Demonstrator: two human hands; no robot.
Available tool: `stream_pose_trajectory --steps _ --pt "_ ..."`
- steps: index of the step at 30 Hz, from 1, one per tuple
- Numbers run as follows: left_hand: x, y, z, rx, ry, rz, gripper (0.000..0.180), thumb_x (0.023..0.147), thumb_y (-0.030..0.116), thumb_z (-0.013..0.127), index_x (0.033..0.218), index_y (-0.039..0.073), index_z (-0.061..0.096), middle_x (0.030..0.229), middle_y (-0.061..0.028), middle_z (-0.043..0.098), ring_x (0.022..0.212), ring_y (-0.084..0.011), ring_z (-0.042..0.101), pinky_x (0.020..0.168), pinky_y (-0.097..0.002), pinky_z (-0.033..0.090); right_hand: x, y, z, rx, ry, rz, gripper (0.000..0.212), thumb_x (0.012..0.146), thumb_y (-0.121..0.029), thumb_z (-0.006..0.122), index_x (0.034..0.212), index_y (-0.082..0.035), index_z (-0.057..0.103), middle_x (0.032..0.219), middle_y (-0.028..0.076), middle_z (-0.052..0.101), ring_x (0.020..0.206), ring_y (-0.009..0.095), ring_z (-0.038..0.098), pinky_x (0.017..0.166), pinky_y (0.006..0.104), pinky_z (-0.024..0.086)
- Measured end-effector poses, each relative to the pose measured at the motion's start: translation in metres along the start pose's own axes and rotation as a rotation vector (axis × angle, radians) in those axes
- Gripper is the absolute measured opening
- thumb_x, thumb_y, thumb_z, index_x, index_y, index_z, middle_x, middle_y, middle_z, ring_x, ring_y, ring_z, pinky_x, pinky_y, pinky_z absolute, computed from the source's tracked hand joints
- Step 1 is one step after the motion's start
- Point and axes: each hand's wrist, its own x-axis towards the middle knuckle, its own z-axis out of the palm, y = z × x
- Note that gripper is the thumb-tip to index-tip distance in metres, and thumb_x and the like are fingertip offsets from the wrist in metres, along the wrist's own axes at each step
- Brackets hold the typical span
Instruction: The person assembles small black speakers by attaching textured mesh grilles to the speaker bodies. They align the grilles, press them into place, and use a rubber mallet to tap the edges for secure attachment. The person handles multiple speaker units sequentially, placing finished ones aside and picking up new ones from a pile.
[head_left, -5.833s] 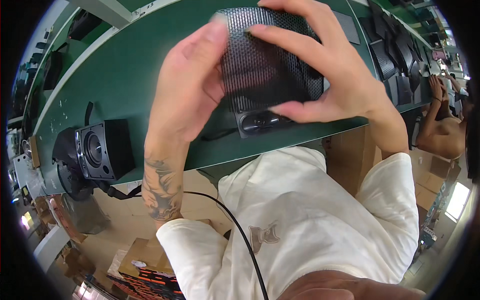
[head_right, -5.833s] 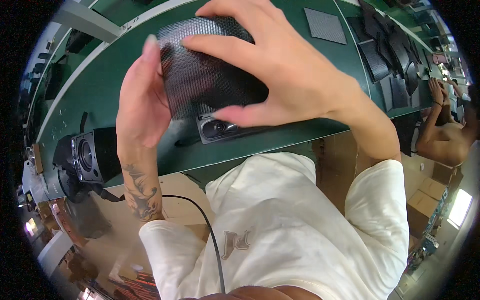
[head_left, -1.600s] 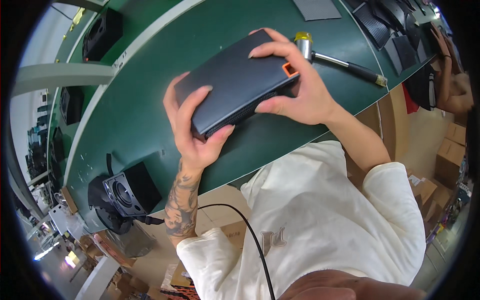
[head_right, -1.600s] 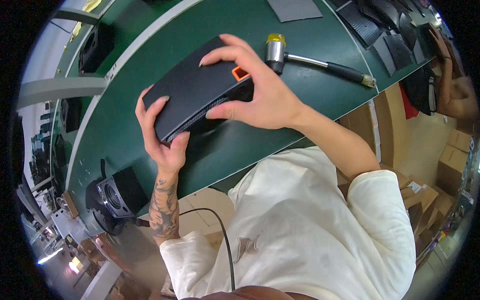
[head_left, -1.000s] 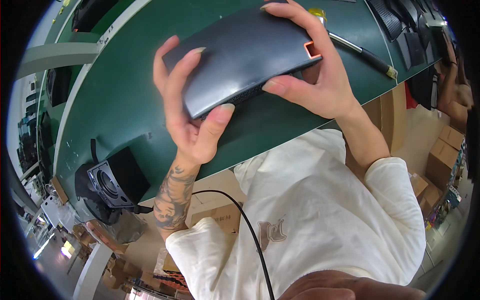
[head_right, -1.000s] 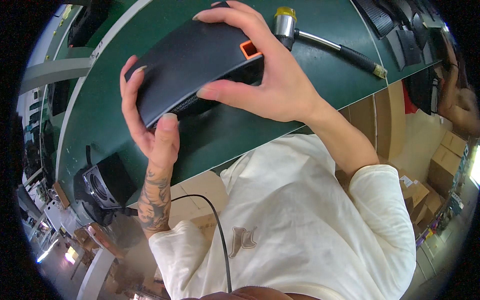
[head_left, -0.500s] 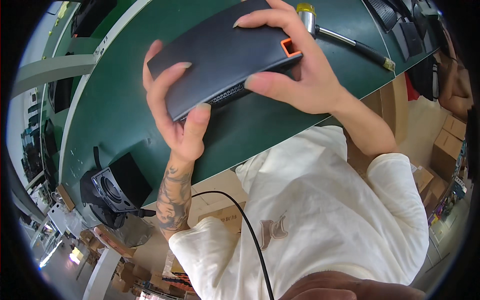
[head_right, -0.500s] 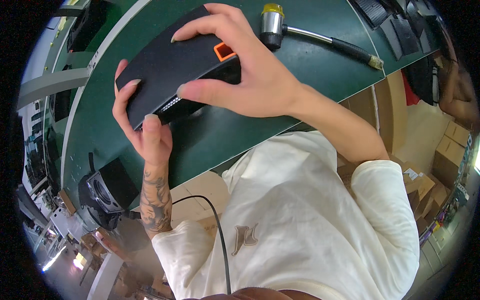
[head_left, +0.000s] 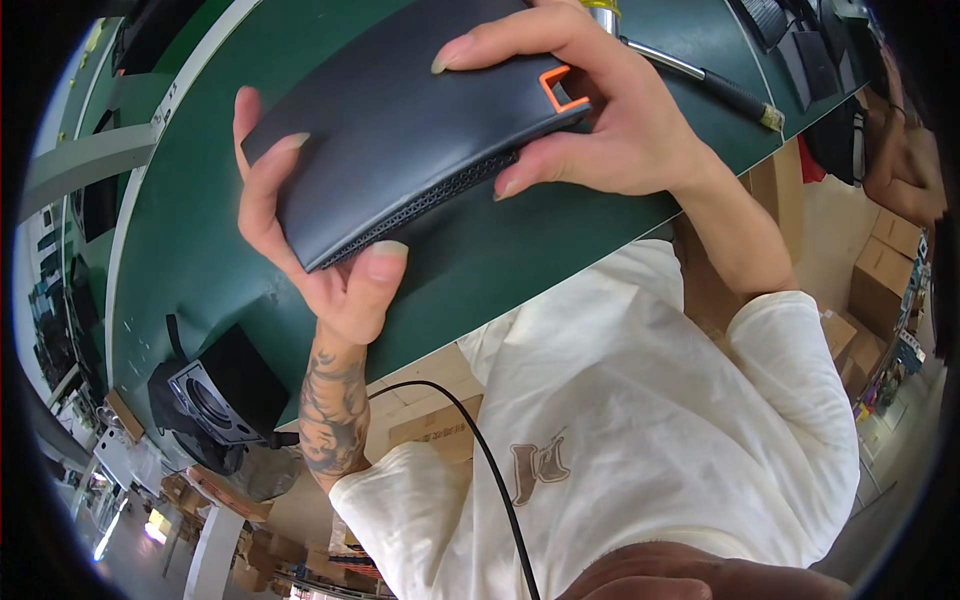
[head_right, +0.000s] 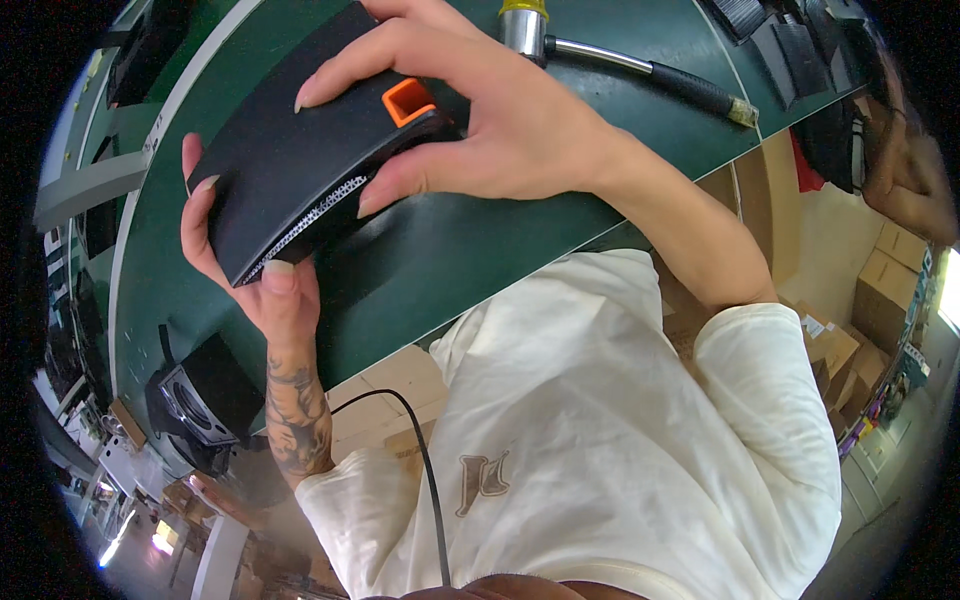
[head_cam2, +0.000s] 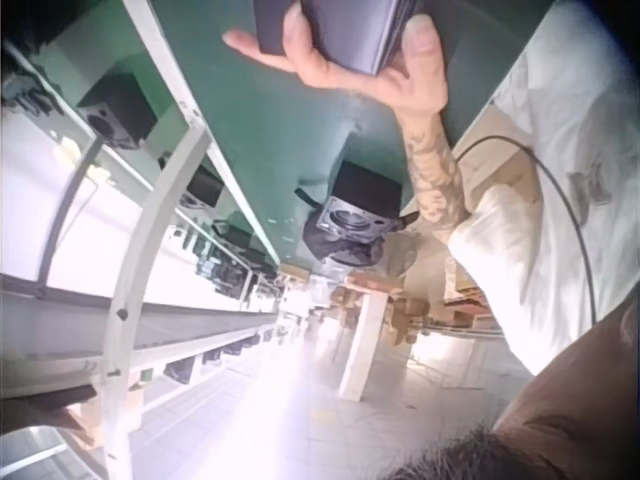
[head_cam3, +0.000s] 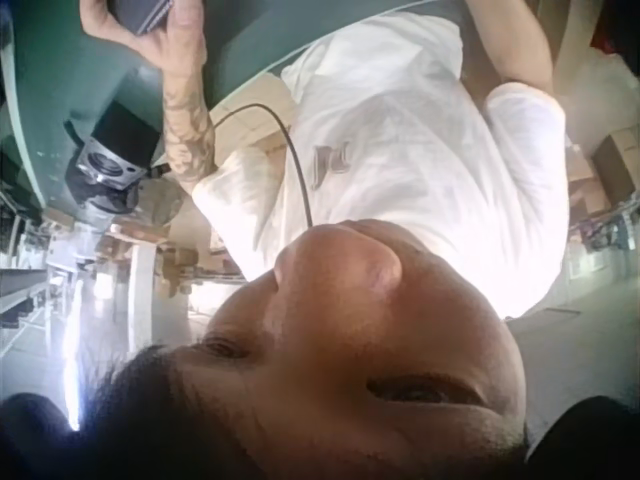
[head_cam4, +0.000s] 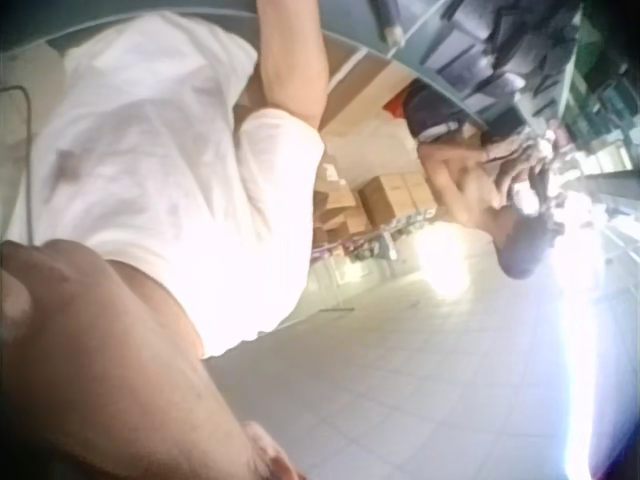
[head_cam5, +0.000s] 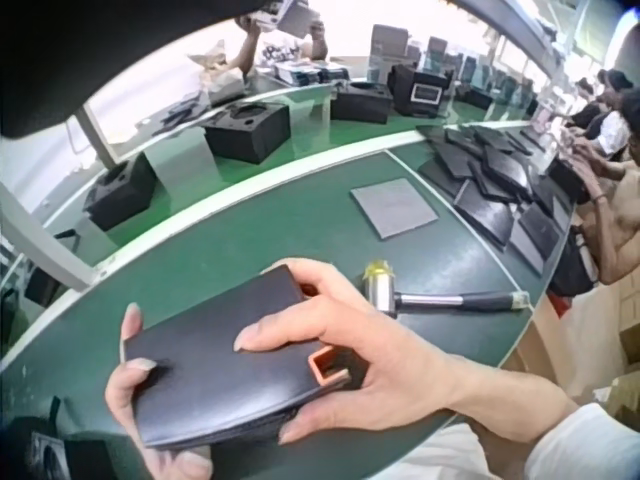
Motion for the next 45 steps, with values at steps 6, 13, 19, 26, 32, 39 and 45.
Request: stream_pose_trajectory --steps 6,13,19,26,32,39,45 --pt "0.003 -0.001 0.007 0.064 0.053 0.064 0.085 0.083 0.051 0.082 0.143 0.008 0.04 0.144 -0.0291 0.04 0.145 -0.0452 0.033 0.111 -0.0539 0.042 -0.006 0.001 0.009 -0.07 0.06 -0.075 0.065 0.082 -0.012 0.088 0.139 -0.01 0.056 0.143 0.012 0.055 0.149 0.041 0.027 0.12 0.052 0.028" --pt "0.007 -0.004 0.001 0.129 -0.017 0.103 0.08 0.079 0.048 0.087 0.135 0.007 0.047 0.144 -0.0293 0.041 0.144 -0.0444 0.036 0.11 -0.053 0.043 -0.004 -0.029 0.01 -0.017 0.065 0.254 0.07 0.083 -0.018 0.089 0.141 -0.008 0.05 0.154 0.02 0.039 0.152 0.037 0.024 0.118 0.0439 0.03" --pt "0.009 0.002 -0.003 0.123 -0.057 0.068 0.081 0.08 0.047 0.085 0.14 0.008 0.047 0.153 -0.0328 0.033 0.145 -0.0425 0.036 0.107 -0.0484 0.048 -0.004 -0.014 0.02 0.059 0.165 0.162 0.067 0.084 -0.018 0.089 0.138 -0.008 0.051 0.156 0.023 0.032 0.153 0.032 0.024 0.114 0.0385 0.033" --pt "0.005 0.01 -0.008 0.055 -0.02 -0.072 0.073 0.085 0.047 0.078 0.141 0.009 0.047 0.16 -0.0317 0.026 0.145 -0.0428 0.037 0.112 -0.051 0.043 -0.002 -0.024 0.021 0.023 0.131 0.279 0.075 0.082 -0.019 0.088 0.145 -0.007 0.048 0.159 0.02 0.032 0.149 0.028 0.032 0.114 0.0388 0.035" --pt "-0.005 0.032 0.0 0.136 -0.012 -0.079 0.054 0.096 0.032 0.065 0.14 0.007 0.048 0.161 -0.0253 0.03 0.144 -0.0447 0.04 0.112 -0.0579 0.045 -0.002 -0.032 0.034 0.139 0.244 0.174 0.061 0.075 -0.012 0.087 0.128 -0.014 0.057 0.152 0.021 0.029 0.135 0.036 0.044 0.104 0.0397 0.046" --pt "0.007 0.02 0.012 0.193 0.001 0.114 0.041 0.095 0.034 0.074 0.12 0.004 0.061 0.151 -0.0295 0.04 0.135 -0.046 0.045 0.104 -0.0592 0.044 -0.007 -0.007 0.045 0.037 0.323 0.099 0.062 0.071 -0.017 0.084 0.125 -0.011 0.054 0.154 0.022 0.025 0.115 0.031 0.051 0.1 0.0399 0.046" --pt "0.009 0.028 0.005 0.302 -0.027 0.166 0.038 0.096 0.029 0.074 0.119 0.002 0.061 0.148 -0.0297 0.043 0.132 -0.0464 0.048 0.103 -0.0599 0.046 -0.007 -0.03 0.031 0.219 0.195 0.275 0.072 0.078 -0.009 0.081 0.141 -0.009 0.046 0.162 0.025 0.015 0.147 0.042 0.031 0.116 0.0459 0.036"
